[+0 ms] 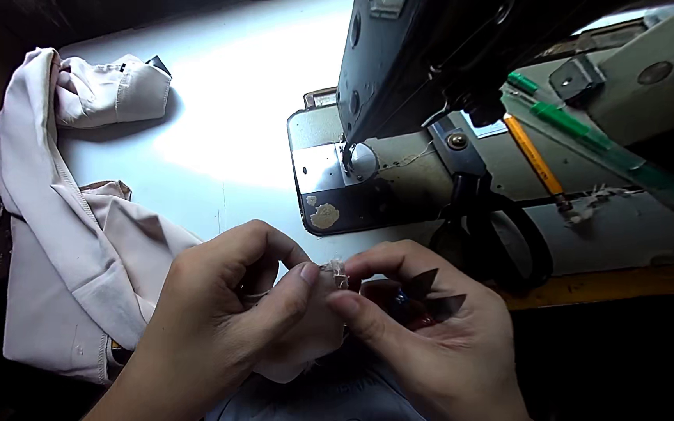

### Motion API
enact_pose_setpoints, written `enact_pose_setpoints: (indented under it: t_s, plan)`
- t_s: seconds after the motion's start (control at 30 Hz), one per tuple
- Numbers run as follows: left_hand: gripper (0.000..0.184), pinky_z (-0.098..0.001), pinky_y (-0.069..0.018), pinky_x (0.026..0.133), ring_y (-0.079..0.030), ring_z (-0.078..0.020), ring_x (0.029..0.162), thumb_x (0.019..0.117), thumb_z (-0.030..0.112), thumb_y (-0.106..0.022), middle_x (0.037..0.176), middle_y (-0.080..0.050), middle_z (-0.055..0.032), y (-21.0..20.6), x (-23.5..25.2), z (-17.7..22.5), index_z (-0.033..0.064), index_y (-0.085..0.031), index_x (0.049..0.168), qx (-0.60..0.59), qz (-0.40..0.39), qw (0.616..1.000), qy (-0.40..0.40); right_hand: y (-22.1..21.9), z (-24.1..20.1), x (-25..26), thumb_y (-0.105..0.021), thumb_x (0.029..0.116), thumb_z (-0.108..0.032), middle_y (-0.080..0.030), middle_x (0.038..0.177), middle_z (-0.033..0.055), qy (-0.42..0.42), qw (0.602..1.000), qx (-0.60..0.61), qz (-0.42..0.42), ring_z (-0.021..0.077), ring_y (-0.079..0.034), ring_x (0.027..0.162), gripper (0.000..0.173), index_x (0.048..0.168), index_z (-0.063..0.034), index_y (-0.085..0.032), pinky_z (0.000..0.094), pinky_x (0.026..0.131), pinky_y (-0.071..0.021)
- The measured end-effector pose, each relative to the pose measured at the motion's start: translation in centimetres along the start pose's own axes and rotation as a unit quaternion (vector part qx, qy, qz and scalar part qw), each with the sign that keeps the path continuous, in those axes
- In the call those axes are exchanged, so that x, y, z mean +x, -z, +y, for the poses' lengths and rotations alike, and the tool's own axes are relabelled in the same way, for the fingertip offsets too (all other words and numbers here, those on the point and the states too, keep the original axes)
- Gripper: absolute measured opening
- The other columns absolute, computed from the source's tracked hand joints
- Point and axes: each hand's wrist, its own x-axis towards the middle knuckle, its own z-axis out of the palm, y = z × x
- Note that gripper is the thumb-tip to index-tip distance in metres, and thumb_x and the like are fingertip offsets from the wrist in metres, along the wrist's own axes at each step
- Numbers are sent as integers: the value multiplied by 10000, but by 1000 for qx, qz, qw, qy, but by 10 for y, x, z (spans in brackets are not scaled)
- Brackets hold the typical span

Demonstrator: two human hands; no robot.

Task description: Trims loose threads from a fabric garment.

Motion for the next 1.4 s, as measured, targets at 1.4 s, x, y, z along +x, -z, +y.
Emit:
enact_pose_setpoints:
  t_s: [1.4]
  plan:
    - [110,-185,-546,547,-632,-74,610,981,120,-643,725,-666,-27,-4,-4,-6,70,-730,938,-189,16,970,149,-2,9,-11,-763,910,-217,-654,942,-69,53,997,-54,19,-55,-528,691,255,1114,-118,-646,74,549,-415]
